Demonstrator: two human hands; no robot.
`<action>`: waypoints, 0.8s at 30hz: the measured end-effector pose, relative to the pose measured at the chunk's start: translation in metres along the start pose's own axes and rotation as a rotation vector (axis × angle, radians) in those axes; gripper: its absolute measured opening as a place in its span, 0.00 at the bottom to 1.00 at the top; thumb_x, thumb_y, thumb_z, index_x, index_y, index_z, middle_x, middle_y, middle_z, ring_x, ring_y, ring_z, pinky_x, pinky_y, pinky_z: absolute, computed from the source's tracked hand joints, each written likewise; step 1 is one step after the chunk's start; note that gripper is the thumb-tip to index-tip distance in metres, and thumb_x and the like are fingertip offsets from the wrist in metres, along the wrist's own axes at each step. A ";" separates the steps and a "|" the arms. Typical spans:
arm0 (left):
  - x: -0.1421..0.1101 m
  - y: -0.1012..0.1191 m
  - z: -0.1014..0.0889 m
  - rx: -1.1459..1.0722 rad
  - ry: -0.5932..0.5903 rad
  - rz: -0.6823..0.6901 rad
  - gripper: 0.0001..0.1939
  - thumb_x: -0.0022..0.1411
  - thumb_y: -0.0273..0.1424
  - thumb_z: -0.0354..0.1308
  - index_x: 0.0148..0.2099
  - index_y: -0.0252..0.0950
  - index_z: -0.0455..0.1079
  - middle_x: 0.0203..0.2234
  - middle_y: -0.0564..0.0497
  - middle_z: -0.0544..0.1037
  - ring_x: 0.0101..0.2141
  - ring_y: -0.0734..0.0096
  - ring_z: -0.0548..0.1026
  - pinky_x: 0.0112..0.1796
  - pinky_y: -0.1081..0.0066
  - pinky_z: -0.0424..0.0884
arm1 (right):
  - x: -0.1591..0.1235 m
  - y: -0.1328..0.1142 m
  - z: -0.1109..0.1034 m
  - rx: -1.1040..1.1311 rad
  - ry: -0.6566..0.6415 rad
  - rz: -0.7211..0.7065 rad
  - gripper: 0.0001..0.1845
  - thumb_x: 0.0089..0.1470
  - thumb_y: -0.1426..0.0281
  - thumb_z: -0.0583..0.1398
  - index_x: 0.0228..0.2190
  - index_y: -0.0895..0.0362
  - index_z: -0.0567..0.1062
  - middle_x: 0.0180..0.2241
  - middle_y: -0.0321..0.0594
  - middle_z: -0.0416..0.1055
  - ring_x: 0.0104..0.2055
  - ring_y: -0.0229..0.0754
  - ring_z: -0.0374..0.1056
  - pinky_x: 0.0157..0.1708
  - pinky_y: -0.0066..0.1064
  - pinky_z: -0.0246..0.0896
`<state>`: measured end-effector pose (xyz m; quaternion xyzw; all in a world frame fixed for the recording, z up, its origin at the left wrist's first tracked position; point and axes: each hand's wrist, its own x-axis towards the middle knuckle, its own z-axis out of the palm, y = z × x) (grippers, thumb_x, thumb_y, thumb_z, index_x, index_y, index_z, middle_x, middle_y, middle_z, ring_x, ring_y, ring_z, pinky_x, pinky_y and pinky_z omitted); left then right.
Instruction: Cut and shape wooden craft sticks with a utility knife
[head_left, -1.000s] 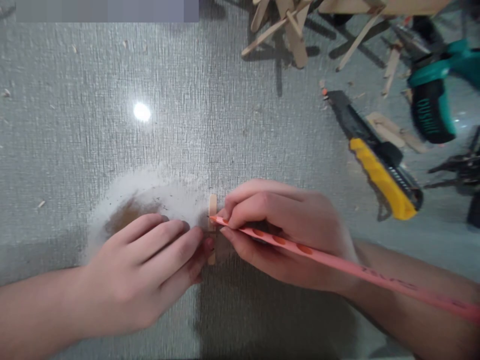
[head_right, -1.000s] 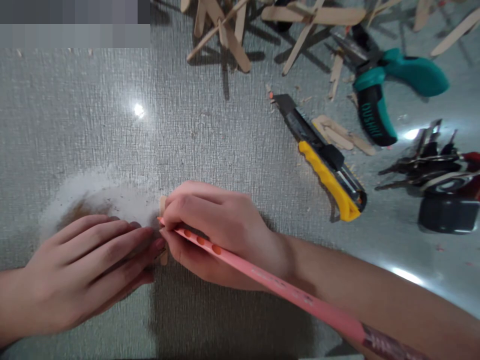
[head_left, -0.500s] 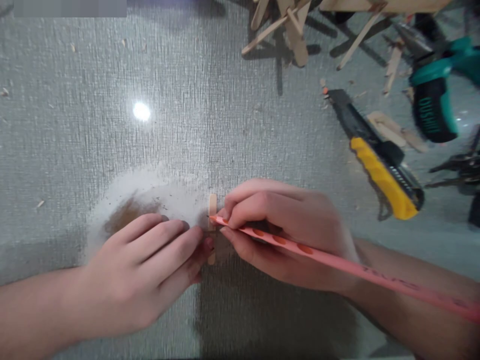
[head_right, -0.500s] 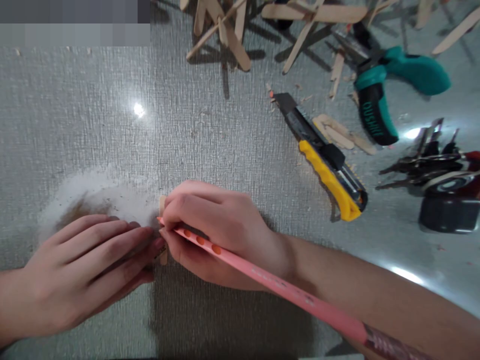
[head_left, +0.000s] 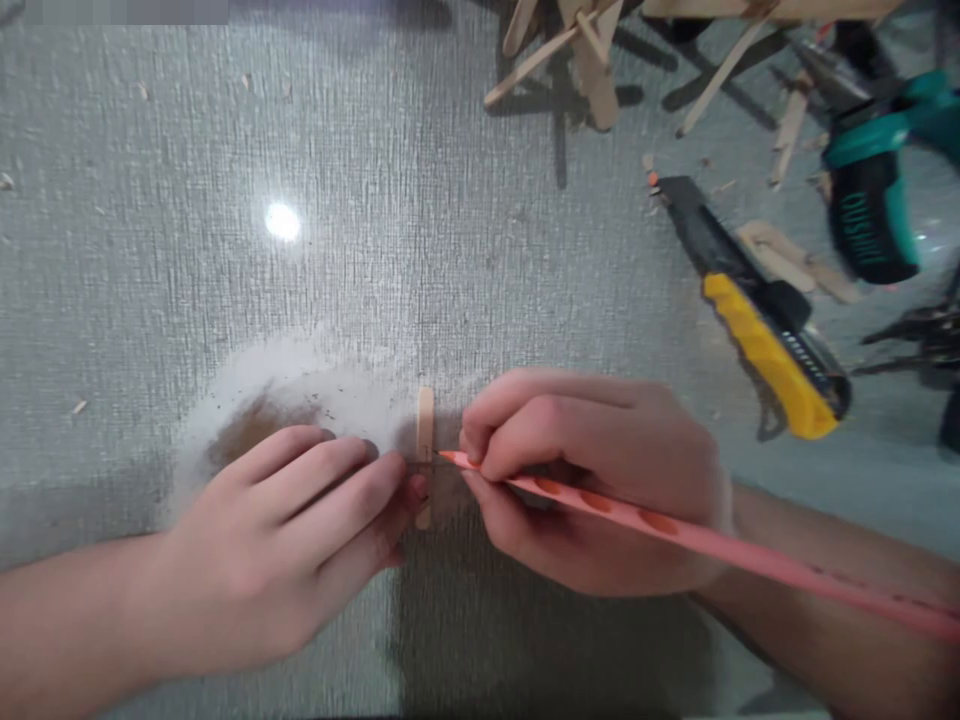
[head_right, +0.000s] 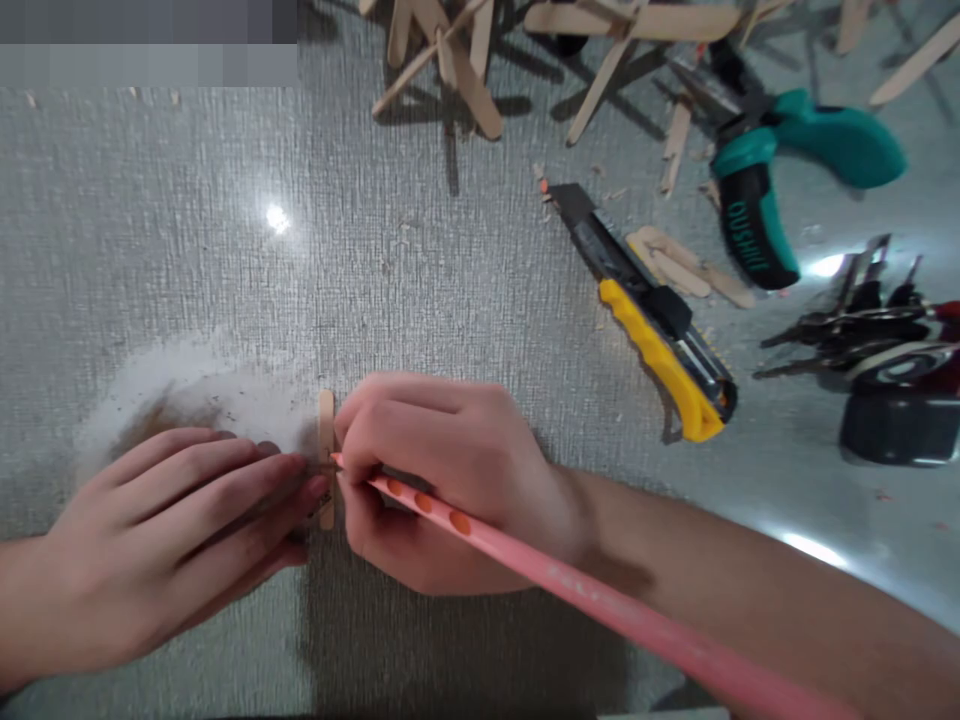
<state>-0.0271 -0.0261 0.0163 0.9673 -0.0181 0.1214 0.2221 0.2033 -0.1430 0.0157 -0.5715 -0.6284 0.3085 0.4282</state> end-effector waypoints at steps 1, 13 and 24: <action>0.000 0.000 0.000 -0.003 0.006 -0.006 0.10 0.71 0.25 0.63 0.52 0.27 0.78 0.47 0.44 0.83 0.44 0.58 0.78 0.41 0.57 0.73 | 0.000 0.000 0.000 -0.010 -0.012 -0.008 0.13 0.56 0.81 0.63 0.30 0.52 0.69 0.31 0.33 0.76 0.29 0.32 0.73 0.29 0.23 0.72; 0.003 0.002 -0.001 0.037 0.000 0.000 0.09 0.72 0.23 0.61 0.51 0.28 0.78 0.45 0.46 0.83 0.43 0.59 0.79 0.40 0.58 0.72 | -0.003 -0.002 0.002 -0.070 -0.115 -0.022 0.15 0.57 0.81 0.61 0.26 0.53 0.65 0.29 0.33 0.74 0.28 0.30 0.69 0.27 0.22 0.65; 0.005 0.002 -0.001 0.042 -0.014 0.010 0.09 0.73 0.21 0.60 0.52 0.27 0.77 0.43 0.48 0.84 0.46 0.59 0.77 0.42 0.58 0.71 | -0.002 -0.001 0.002 -0.077 -0.118 -0.018 0.15 0.58 0.82 0.61 0.26 0.54 0.64 0.28 0.32 0.73 0.29 0.30 0.69 0.28 0.21 0.64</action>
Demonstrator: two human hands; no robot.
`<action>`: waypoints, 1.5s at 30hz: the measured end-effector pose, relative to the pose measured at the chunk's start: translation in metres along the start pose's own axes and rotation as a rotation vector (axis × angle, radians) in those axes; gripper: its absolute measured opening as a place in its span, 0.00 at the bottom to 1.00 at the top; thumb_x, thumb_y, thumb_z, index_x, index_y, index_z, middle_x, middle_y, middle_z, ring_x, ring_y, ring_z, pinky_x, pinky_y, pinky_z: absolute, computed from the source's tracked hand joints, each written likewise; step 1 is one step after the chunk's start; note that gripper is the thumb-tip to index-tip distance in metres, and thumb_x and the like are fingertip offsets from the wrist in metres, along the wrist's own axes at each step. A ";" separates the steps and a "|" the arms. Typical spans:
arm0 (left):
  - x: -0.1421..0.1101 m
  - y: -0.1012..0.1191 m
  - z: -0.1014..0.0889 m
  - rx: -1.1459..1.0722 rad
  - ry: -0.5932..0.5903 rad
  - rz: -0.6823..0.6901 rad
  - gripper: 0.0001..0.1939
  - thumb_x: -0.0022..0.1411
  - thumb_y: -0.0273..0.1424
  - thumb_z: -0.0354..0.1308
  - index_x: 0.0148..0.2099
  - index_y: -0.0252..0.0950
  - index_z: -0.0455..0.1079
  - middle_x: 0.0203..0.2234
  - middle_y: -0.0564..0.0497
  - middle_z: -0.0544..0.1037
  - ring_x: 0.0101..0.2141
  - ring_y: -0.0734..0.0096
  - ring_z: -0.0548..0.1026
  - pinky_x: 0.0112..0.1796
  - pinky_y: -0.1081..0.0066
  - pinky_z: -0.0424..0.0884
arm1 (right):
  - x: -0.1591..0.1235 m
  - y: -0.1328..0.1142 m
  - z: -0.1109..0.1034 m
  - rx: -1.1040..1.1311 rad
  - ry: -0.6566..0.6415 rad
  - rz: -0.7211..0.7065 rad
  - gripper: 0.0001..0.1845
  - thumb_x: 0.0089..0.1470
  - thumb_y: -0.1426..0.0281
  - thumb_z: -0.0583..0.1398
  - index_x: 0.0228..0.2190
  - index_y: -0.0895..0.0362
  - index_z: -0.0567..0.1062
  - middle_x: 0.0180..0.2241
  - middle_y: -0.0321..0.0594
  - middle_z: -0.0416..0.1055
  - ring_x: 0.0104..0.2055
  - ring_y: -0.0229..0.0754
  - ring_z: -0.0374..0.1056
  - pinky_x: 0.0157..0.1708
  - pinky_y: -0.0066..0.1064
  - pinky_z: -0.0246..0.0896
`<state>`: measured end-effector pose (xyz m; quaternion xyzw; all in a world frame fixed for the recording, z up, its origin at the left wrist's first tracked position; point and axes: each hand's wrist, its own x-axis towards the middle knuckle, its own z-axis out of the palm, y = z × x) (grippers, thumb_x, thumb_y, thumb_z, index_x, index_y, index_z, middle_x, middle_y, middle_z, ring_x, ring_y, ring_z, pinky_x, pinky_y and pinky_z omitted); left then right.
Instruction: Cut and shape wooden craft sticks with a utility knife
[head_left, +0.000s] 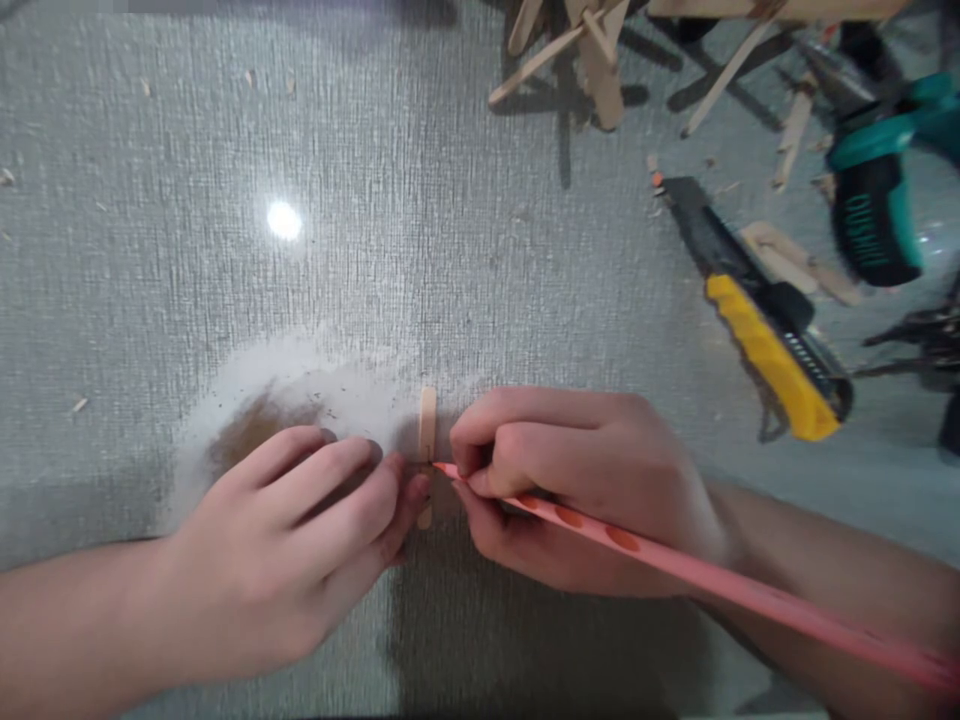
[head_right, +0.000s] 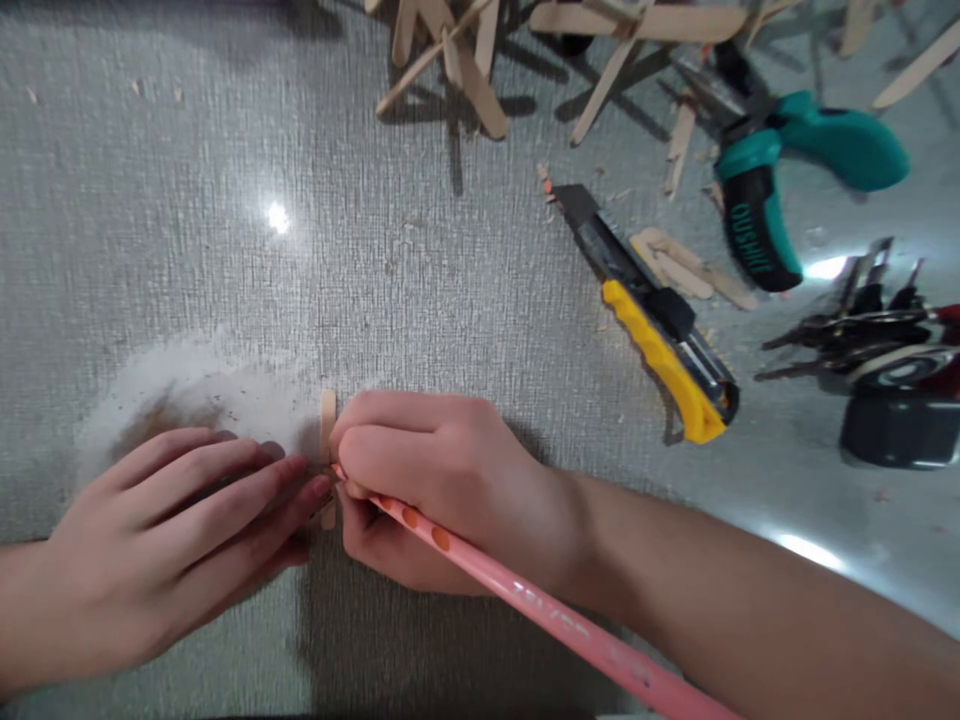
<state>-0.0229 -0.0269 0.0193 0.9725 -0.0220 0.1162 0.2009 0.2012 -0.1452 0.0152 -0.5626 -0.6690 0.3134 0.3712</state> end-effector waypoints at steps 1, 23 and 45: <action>0.000 0.001 0.001 0.000 -0.002 -0.004 0.09 0.73 0.22 0.60 0.52 0.27 0.77 0.43 0.48 0.84 0.46 0.58 0.77 0.42 0.58 0.71 | 0.000 0.000 0.000 0.000 0.000 0.002 0.15 0.58 0.82 0.61 0.26 0.54 0.64 0.28 0.32 0.74 0.29 0.30 0.70 0.28 0.21 0.64; -0.003 0.002 0.003 0.007 -0.002 -0.012 0.10 0.73 0.24 0.61 0.54 0.28 0.77 0.46 0.46 0.82 0.46 0.56 0.77 0.42 0.56 0.71 | 0.001 0.000 0.000 -0.033 -0.003 -0.004 0.15 0.57 0.81 0.62 0.25 0.54 0.64 0.30 0.32 0.76 0.29 0.30 0.70 0.28 0.21 0.66; -0.004 0.003 0.004 -0.009 0.020 -0.032 0.10 0.72 0.23 0.61 0.54 0.28 0.77 0.46 0.47 0.82 0.47 0.58 0.77 0.42 0.56 0.71 | 0.002 -0.001 -0.001 -0.022 0.002 0.010 0.16 0.57 0.81 0.62 0.26 0.52 0.63 0.29 0.32 0.75 0.28 0.32 0.71 0.26 0.23 0.67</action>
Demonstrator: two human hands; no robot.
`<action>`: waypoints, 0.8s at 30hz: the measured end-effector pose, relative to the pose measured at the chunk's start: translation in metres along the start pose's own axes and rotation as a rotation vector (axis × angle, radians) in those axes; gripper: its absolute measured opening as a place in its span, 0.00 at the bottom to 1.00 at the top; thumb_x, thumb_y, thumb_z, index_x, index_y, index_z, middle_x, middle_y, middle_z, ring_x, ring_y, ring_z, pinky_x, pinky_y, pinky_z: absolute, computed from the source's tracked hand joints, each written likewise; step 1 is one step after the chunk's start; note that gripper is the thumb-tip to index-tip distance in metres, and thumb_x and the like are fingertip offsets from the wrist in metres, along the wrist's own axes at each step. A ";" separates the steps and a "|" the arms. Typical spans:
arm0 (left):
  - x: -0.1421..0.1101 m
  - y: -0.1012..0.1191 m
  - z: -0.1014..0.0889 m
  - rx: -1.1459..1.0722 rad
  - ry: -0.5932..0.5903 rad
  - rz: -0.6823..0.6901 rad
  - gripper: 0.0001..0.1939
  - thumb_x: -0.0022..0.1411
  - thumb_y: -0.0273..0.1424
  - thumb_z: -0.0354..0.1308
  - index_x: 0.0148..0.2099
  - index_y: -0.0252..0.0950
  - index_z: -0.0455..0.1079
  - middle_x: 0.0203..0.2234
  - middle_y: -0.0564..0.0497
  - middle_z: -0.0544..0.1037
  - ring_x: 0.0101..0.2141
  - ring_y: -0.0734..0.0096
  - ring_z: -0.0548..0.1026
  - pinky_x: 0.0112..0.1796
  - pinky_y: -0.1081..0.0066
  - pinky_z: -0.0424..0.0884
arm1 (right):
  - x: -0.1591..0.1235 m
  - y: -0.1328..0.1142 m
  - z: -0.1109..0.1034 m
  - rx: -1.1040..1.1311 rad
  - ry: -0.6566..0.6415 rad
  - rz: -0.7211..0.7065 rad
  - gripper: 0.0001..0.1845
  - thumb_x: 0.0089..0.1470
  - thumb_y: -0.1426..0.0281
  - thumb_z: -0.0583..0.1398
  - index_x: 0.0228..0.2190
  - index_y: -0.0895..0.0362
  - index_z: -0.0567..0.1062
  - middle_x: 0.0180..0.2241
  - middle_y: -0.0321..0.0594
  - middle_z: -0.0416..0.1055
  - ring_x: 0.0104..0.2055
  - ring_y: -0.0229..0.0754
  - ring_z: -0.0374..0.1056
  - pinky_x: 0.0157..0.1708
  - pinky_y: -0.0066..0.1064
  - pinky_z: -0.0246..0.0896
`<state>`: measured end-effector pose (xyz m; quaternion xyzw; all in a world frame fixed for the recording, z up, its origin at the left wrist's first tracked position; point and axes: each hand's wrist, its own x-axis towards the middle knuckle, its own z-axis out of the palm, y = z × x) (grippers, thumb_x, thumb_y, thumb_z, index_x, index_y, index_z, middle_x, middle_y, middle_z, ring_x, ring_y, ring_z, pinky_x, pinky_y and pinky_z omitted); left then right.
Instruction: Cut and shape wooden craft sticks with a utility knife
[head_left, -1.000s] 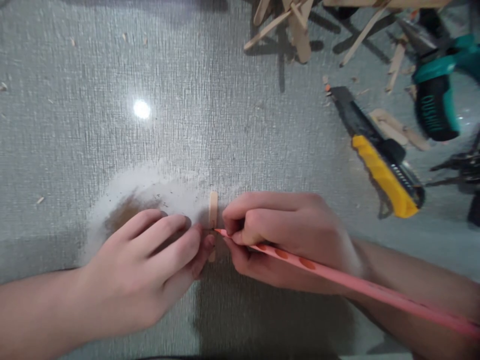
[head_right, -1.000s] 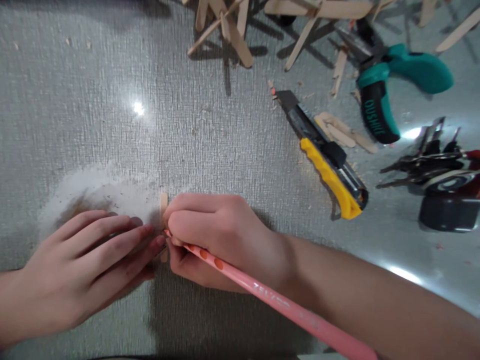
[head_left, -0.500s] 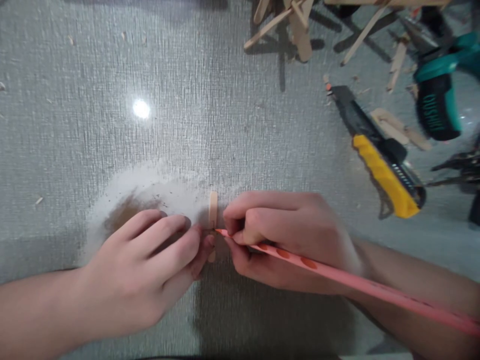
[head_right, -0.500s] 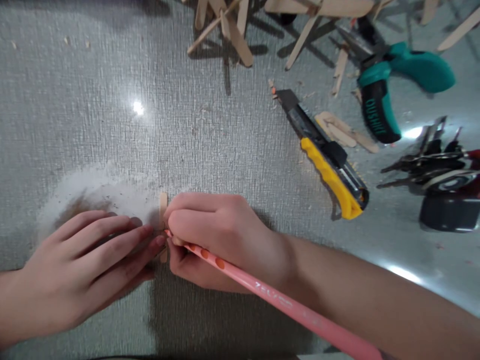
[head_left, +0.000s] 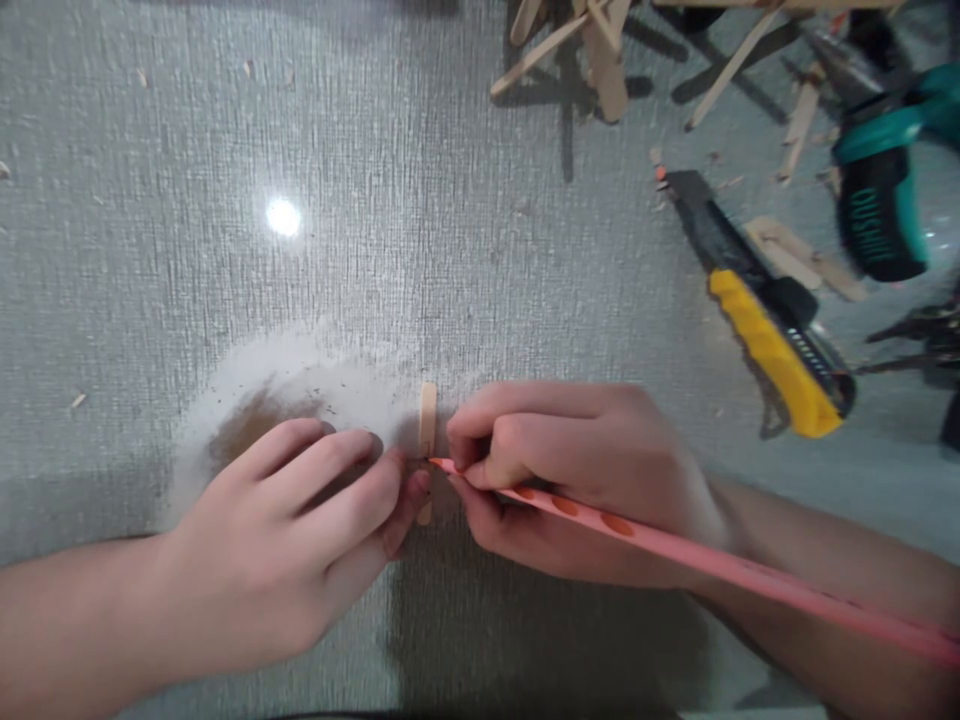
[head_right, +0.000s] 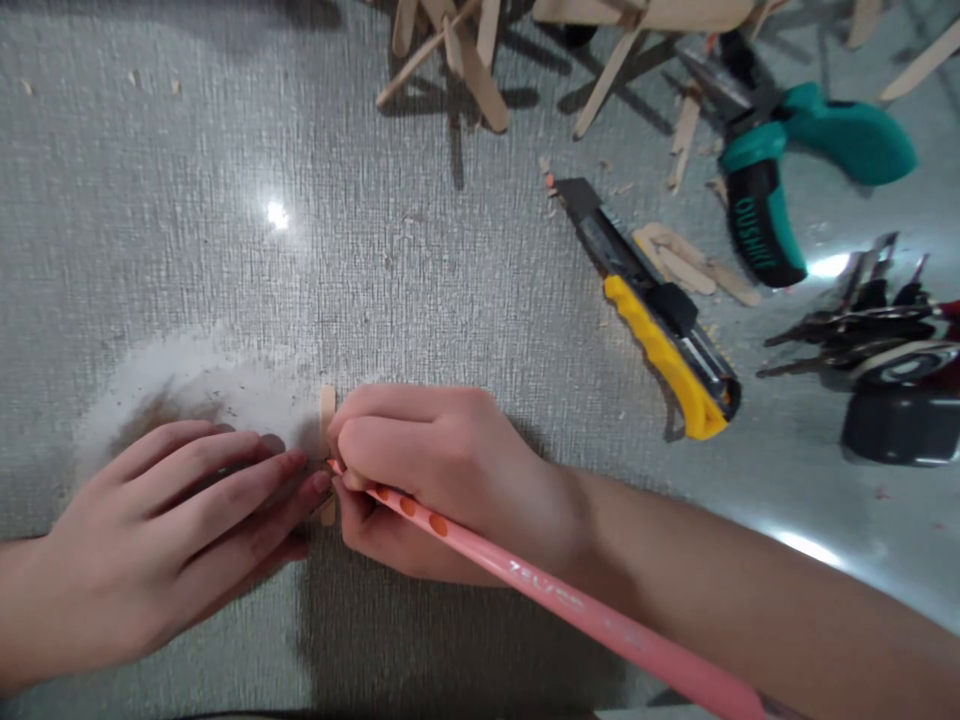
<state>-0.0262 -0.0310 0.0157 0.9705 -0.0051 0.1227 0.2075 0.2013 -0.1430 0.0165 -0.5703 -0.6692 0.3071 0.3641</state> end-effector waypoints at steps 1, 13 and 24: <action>0.000 0.000 0.000 -0.003 0.005 -0.002 0.10 0.72 0.23 0.61 0.54 0.27 0.77 0.46 0.46 0.82 0.46 0.58 0.78 0.42 0.56 0.71 | 0.000 0.000 0.000 0.003 -0.001 0.002 0.16 0.57 0.81 0.62 0.26 0.52 0.63 0.29 0.32 0.76 0.28 0.32 0.71 0.26 0.23 0.67; 0.006 -0.004 -0.002 0.028 0.009 0.032 0.07 0.71 0.23 0.63 0.49 0.30 0.79 0.43 0.49 0.84 0.43 0.61 0.80 0.39 0.59 0.73 | -0.001 0.001 -0.001 0.004 0.148 0.003 0.12 0.60 0.81 0.62 0.32 0.51 0.70 0.33 0.35 0.78 0.34 0.36 0.77 0.34 0.28 0.76; -0.002 -0.001 0.001 0.079 0.034 0.025 0.08 0.72 0.25 0.62 0.51 0.33 0.79 0.47 0.49 0.83 0.45 0.67 0.80 0.43 0.64 0.78 | -0.010 0.001 0.000 -0.151 0.096 -0.066 0.10 0.66 0.77 0.59 0.43 0.49 0.72 0.41 0.37 0.81 0.44 0.42 0.81 0.43 0.34 0.80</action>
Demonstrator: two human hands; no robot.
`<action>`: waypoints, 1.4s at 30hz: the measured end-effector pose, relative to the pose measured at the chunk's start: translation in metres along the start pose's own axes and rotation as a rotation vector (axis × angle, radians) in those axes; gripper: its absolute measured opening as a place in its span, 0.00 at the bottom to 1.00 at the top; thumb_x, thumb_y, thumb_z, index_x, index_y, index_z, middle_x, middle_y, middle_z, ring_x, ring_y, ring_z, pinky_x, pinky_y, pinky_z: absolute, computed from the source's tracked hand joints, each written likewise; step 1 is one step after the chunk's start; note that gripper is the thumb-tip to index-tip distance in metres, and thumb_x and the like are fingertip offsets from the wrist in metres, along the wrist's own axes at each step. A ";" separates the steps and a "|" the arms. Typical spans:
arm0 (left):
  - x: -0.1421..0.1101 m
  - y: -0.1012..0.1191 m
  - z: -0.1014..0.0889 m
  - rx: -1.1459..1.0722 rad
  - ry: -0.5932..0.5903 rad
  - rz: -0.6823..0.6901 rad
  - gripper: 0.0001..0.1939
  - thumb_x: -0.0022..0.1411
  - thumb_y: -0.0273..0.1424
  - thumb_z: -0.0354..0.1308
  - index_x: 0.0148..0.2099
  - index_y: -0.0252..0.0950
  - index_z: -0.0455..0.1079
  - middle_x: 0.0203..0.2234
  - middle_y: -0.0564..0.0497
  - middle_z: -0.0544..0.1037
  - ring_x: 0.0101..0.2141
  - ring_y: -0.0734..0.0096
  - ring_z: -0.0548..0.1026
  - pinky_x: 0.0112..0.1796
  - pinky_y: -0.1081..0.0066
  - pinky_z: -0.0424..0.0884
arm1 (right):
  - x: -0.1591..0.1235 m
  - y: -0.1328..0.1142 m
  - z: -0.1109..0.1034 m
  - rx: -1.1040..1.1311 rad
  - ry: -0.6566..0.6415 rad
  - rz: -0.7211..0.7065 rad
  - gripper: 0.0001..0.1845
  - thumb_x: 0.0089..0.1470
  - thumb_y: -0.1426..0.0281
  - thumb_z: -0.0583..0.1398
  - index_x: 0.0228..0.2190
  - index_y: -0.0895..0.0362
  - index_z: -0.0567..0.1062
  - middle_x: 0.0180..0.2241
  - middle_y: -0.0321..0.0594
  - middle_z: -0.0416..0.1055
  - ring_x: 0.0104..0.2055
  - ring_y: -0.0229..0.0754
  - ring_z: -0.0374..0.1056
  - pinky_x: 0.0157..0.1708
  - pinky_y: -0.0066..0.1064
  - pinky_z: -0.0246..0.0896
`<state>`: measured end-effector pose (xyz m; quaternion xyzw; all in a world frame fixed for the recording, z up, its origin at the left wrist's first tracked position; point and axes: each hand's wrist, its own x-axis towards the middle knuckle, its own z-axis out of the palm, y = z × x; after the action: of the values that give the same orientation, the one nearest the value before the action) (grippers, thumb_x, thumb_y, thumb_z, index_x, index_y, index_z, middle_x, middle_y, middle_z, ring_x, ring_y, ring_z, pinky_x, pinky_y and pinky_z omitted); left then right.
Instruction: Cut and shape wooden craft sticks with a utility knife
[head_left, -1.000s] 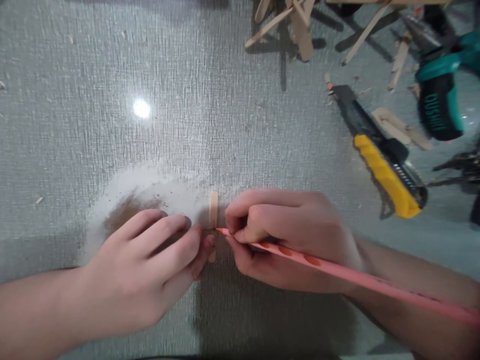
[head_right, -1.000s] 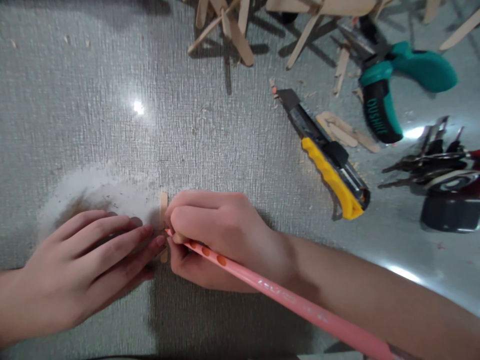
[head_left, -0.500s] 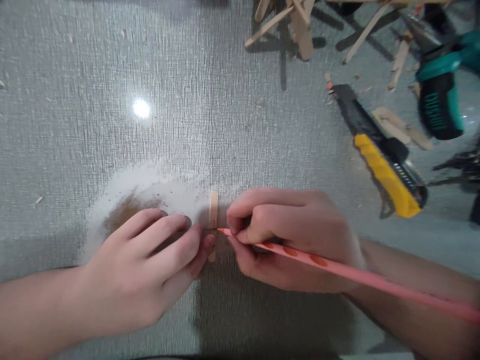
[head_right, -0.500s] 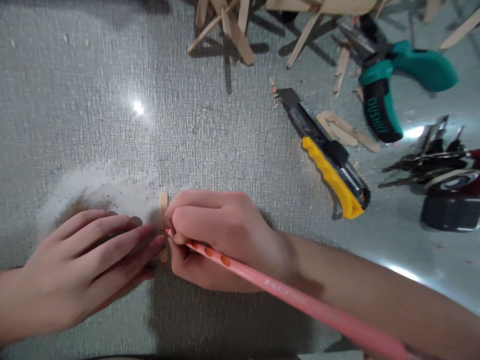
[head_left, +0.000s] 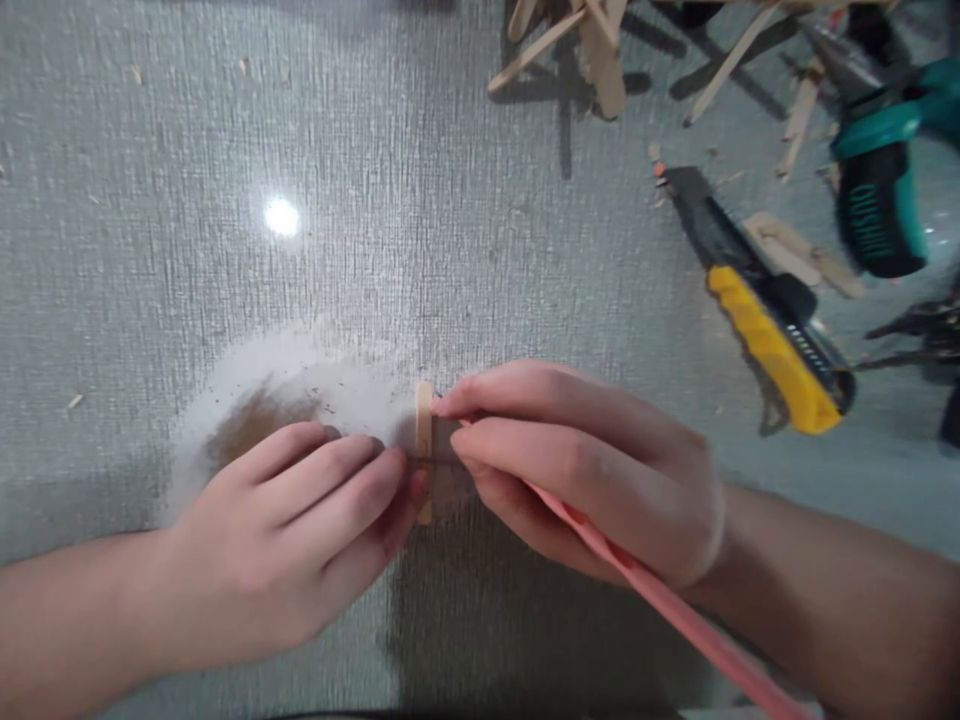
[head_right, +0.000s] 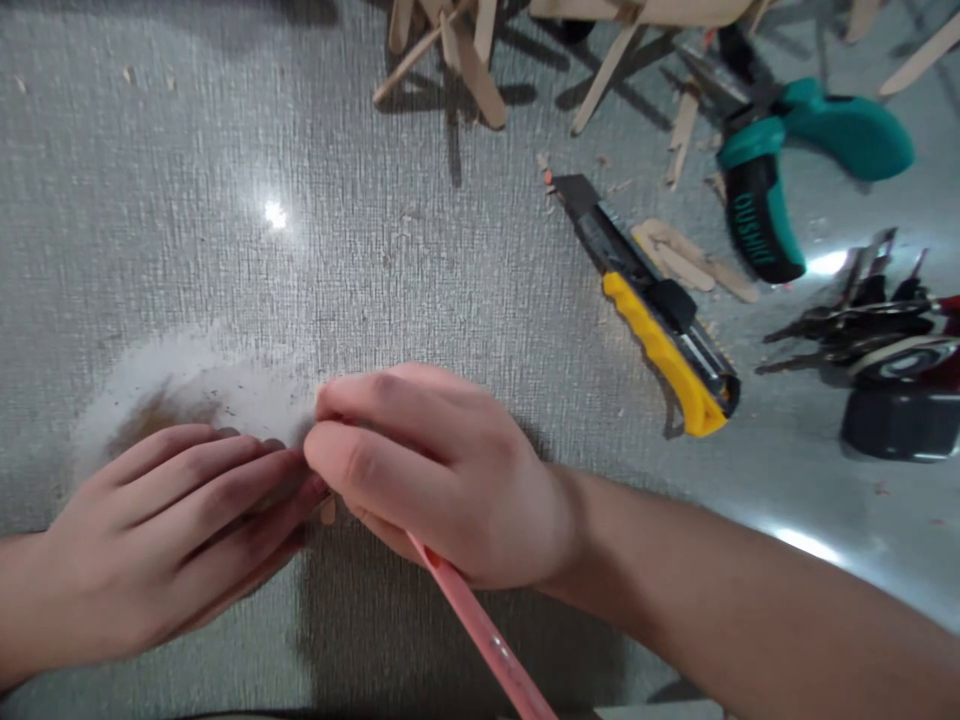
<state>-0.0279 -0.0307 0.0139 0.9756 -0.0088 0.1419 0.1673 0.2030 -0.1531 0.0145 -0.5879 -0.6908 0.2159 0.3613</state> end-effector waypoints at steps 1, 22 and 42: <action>-0.001 0.000 0.000 0.006 0.003 0.006 0.08 0.73 0.25 0.60 0.51 0.33 0.79 0.48 0.50 0.82 0.45 0.67 0.80 0.45 0.64 0.78 | 0.000 0.000 0.000 0.001 -0.010 0.000 0.10 0.66 0.78 0.59 0.43 0.49 0.72 0.42 0.37 0.81 0.44 0.42 0.81 0.43 0.34 0.80; -0.003 -0.006 -0.003 -0.090 -0.037 -0.053 0.13 0.76 0.24 0.54 0.57 0.29 0.76 0.59 0.40 0.80 0.61 0.54 0.77 0.65 0.52 0.73 | 0.001 0.002 0.000 0.010 -0.056 0.023 0.08 0.69 0.76 0.57 0.42 0.52 0.74 0.40 0.35 0.81 0.38 0.35 0.80 0.42 0.28 0.77; -0.004 -0.008 -0.004 -0.186 -0.041 -0.088 0.15 0.76 0.26 0.53 0.60 0.33 0.75 0.59 0.44 0.80 0.63 0.57 0.76 0.67 0.57 0.72 | 0.003 0.003 0.001 0.013 -0.043 0.016 0.08 0.71 0.75 0.56 0.39 0.52 0.73 0.37 0.35 0.80 0.45 0.38 0.81 0.47 0.29 0.77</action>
<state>-0.0324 -0.0219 0.0134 0.9579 0.0173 0.1130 0.2632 0.2037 -0.1499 0.0125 -0.5862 -0.6925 0.2358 0.3482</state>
